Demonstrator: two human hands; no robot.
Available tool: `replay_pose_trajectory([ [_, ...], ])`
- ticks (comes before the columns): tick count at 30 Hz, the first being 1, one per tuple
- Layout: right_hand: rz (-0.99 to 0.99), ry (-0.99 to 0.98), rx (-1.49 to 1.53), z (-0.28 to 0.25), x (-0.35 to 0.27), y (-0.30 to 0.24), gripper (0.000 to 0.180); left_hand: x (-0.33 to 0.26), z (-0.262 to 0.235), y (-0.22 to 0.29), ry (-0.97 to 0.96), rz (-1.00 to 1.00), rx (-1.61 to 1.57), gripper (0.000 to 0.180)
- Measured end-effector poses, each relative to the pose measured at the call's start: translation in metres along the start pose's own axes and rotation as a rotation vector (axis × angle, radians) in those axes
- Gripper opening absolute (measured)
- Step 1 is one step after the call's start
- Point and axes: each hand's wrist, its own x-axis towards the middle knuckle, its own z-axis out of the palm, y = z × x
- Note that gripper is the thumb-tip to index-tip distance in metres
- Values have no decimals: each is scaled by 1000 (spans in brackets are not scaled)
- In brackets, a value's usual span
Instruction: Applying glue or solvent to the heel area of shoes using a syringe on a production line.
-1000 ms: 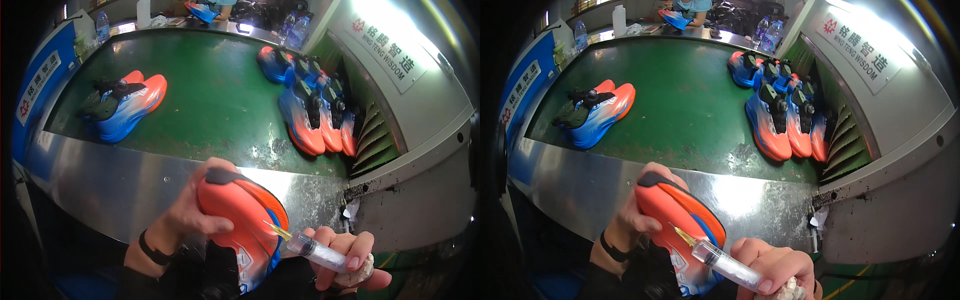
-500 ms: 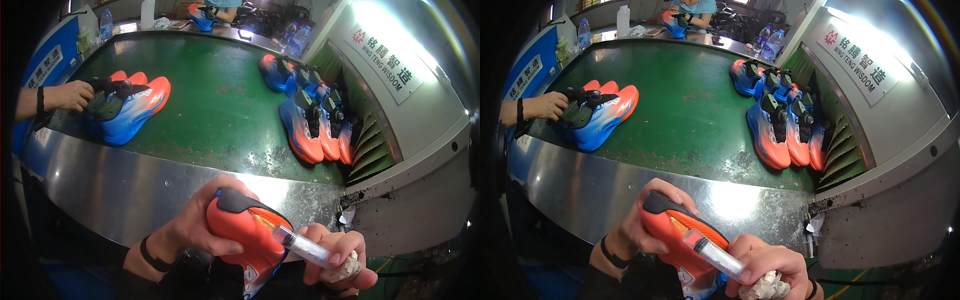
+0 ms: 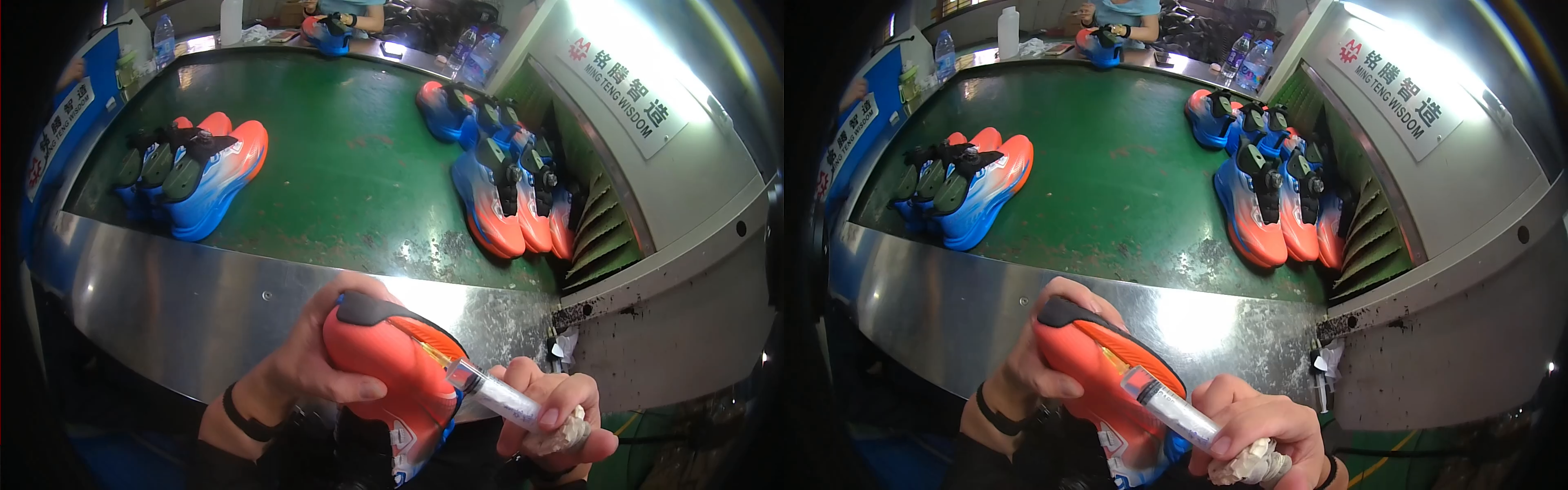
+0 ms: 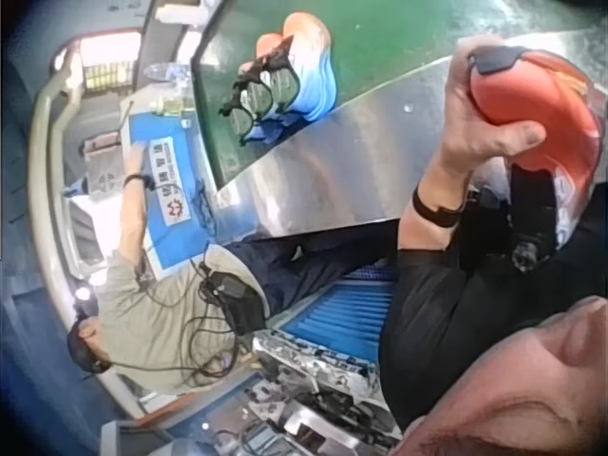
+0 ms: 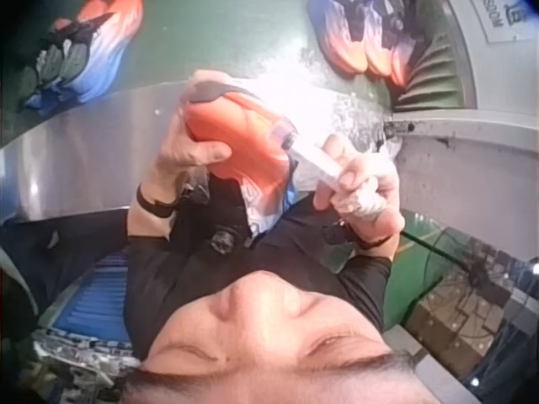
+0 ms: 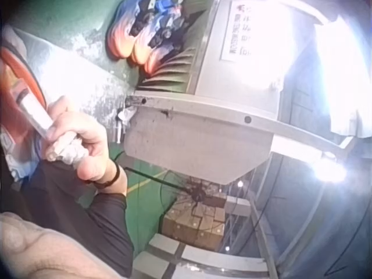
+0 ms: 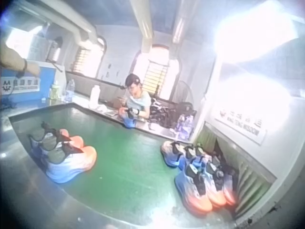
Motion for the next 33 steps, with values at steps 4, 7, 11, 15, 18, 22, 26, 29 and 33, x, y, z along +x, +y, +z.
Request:
replay_pose_trajectory([
  [4, 14, 34, -1, -5, -8, 2, 49, 1, 2, -1, 76, -48, -61, 74],
  [7, 32, 62, -2, -8, -14, 3, 49, 2, 1, -2, 125, -41, -25, 75],
  [11, 36, 58, 12, -14, -21, 9, 49, 1, -3, -5, 153, -70, -17, 75],
  [15, 48, 124, 39, -15, -30, 11, 51, 2, -8, -6, 147, -71, -15, 75],
  [18, 50, 137, 48, -18, -37, 12, 51, 3, -10, -8, 133, -80, -33, 75],
  [22, 70, 133, 89, -22, -47, 20, 51, 1, -12, -10, 191, -94, -64, 76],
  [26, 102, 165, 95, -24, -58, 22, 51, 3, -10, -10, 250, -142, -122, 80],
  [29, 161, 181, 110, -26, -66, 21, 49, 3, -8, -12, 321, -166, -154, 78],
  [33, 224, 164, 74, -31, -80, 23, 48, 5, -14, -15, 317, -224, -82, 73],
])
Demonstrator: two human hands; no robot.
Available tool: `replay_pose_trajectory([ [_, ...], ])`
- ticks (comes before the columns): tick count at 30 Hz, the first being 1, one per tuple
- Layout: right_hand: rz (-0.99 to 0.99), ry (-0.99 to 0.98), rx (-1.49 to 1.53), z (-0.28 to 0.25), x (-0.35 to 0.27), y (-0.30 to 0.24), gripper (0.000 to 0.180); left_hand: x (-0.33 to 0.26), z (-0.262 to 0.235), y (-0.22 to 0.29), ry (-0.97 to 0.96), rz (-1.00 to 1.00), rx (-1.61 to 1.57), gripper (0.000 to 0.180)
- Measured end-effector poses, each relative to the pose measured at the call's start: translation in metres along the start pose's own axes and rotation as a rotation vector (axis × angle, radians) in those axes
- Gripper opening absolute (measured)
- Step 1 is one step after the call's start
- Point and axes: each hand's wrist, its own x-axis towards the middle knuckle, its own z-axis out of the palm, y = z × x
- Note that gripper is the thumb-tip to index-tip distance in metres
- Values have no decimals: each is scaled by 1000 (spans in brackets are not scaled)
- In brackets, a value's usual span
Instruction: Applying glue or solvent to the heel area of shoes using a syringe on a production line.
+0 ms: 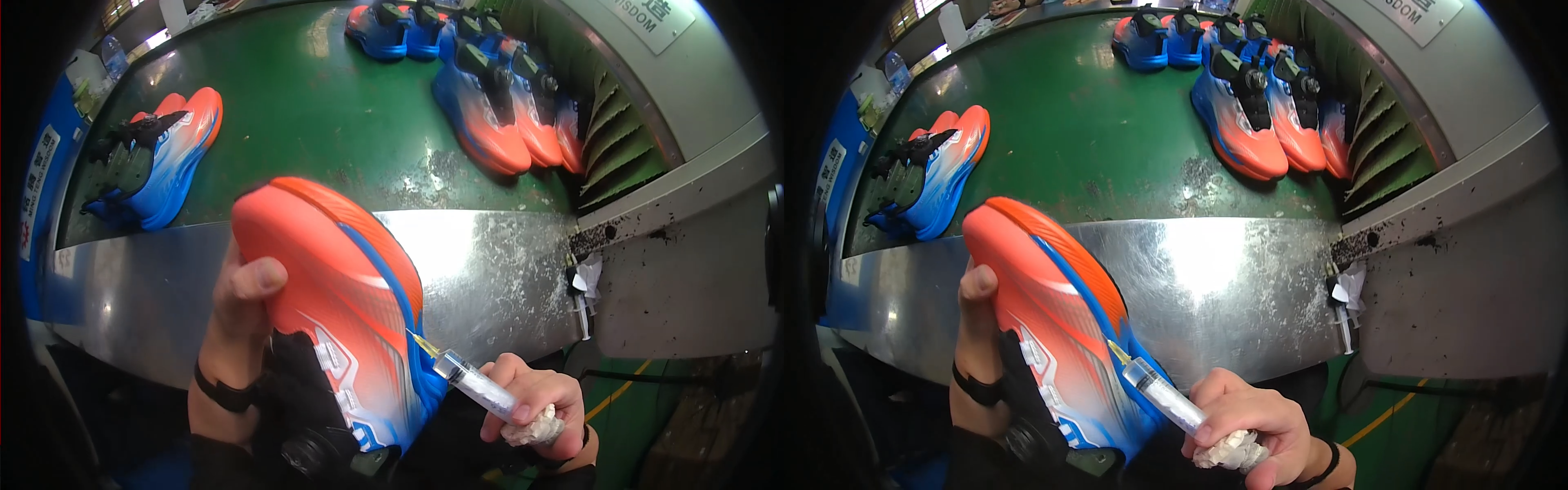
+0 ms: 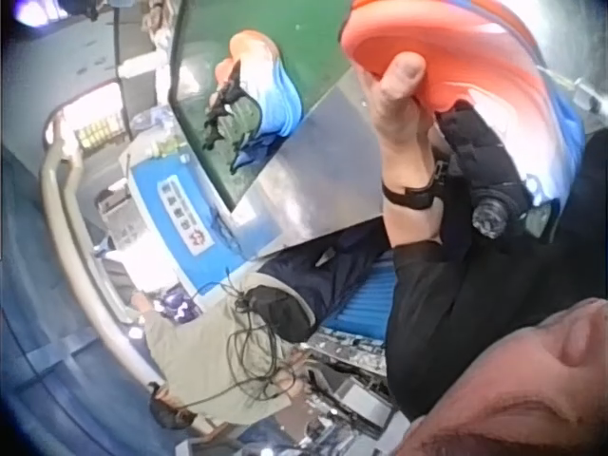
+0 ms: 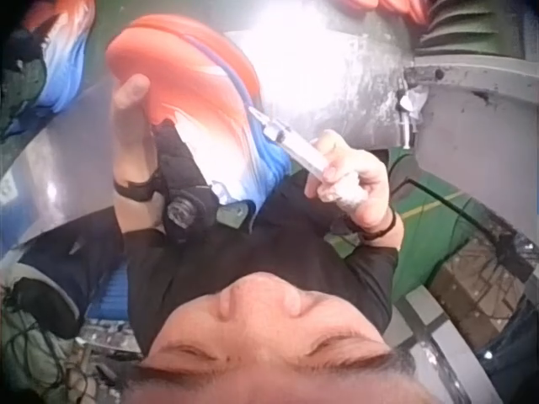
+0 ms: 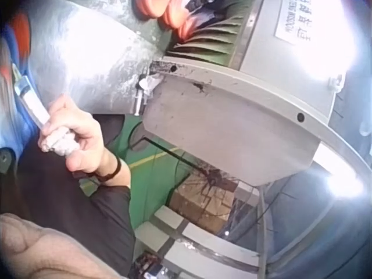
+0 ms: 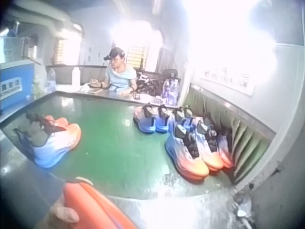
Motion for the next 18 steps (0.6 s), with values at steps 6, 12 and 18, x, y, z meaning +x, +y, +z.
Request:
replay_pose_trajectory([
  [6, 53, -5, 45, -3, -19, 12, 50, 1, -10, 1, -20, 38, 174, 59],
  [12, 37, -46, 104, -9, -38, 25, 52, 10, -18, -14, 66, 15, 78, 40],
  [18, 53, -9, 124, -13, -60, 33, 51, 18, -36, -19, 188, -21, -64, 38],
])
